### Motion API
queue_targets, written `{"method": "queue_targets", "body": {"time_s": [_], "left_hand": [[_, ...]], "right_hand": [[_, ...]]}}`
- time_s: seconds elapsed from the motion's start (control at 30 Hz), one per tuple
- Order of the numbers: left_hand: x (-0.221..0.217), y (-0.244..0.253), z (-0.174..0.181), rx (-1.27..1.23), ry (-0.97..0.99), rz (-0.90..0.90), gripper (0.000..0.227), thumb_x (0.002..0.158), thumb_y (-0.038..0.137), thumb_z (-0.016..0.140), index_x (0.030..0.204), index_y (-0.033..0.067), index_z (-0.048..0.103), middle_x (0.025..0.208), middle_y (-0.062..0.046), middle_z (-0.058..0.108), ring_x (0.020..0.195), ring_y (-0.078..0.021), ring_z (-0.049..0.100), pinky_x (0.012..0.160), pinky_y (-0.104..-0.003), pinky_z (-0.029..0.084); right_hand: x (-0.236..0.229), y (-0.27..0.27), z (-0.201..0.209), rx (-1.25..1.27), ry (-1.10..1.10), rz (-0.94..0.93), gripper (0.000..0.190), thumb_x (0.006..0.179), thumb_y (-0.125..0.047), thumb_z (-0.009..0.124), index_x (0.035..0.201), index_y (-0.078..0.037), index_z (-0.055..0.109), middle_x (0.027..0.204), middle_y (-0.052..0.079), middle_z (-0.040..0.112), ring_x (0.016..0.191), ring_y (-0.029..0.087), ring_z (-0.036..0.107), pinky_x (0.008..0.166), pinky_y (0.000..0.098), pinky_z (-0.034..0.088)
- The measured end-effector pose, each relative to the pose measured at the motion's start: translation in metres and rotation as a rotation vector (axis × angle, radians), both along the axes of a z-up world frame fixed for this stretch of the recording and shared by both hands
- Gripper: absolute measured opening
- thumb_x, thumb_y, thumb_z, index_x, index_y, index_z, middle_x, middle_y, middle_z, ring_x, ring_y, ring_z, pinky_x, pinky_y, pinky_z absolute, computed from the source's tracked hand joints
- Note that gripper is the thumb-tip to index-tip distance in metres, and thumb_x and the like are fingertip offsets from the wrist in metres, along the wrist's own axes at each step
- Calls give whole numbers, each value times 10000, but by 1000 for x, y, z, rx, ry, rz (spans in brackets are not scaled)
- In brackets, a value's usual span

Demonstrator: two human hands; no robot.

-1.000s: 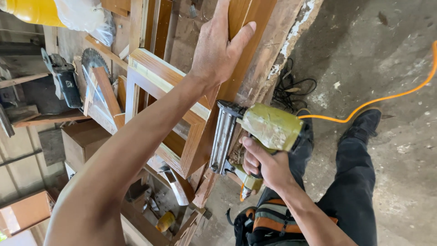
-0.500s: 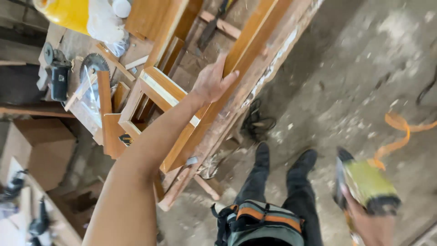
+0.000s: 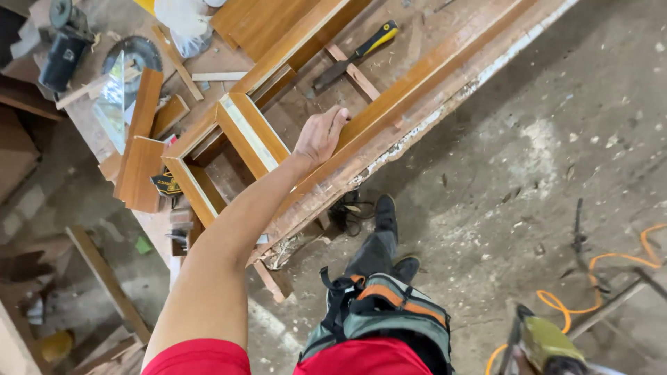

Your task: The person uses a pneumatic nailer to attach decorative wood trim pieces to a wooden frame or cabinet component.

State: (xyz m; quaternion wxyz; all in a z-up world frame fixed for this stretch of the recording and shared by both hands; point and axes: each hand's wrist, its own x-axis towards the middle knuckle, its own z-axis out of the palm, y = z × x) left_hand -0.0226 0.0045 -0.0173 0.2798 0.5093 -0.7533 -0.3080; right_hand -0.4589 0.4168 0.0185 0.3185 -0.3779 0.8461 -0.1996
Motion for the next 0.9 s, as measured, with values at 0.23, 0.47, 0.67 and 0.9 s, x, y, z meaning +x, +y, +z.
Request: {"method": "queue_targets", "body": {"time_s": [0.23, 0.47, 0.67, 0.9], "left_hand": [[3, -7, -12, -24, -10, 18, 361, 1089, 323, 450, 979, 45, 653, 922, -232, 687, 911, -450, 653, 794, -527, 496], [-7, 2, 51, 55, -84, -175, 668, 924, 491, 671, 1355, -11, 575, 1151, -263, 655, 1029, -443, 641, 841, -499, 517], [-57, 12, 19, 75, -400, 66, 669, 1010, 459, 607, 1446, -34, 490, 1096, -184, 632, 1066, -322, 646, 824, -431, 545], [-86, 20, 9, -159, -472, 324, 597, 928, 423, 673, 1348, 12, 571, 1089, -109, 675, 957, -267, 647, 786, -417, 484]], "right_hand": [[17, -77, -64, 145, 175, 119, 435, 845, -378, 828, 1117, -49, 746, 904, 188, 741, 821, 295, 713, 743, 426, 557], [49, -193, 0, -42, 39, 278, 319, 814, -280, 828, 959, -14, 730, 777, 142, 751, 649, 241, 701, 632, 383, 543], [53, -243, 30, -105, 79, 469, 356, 827, -232, 817, 1094, -9, 745, 913, 121, 766, 787, 201, 736, 680, 365, 556], [21, -283, 31, -41, -39, 502, 356, 824, -258, 824, 1057, -1, 745, 922, 106, 788, 799, 197, 767, 697, 362, 565]]}}
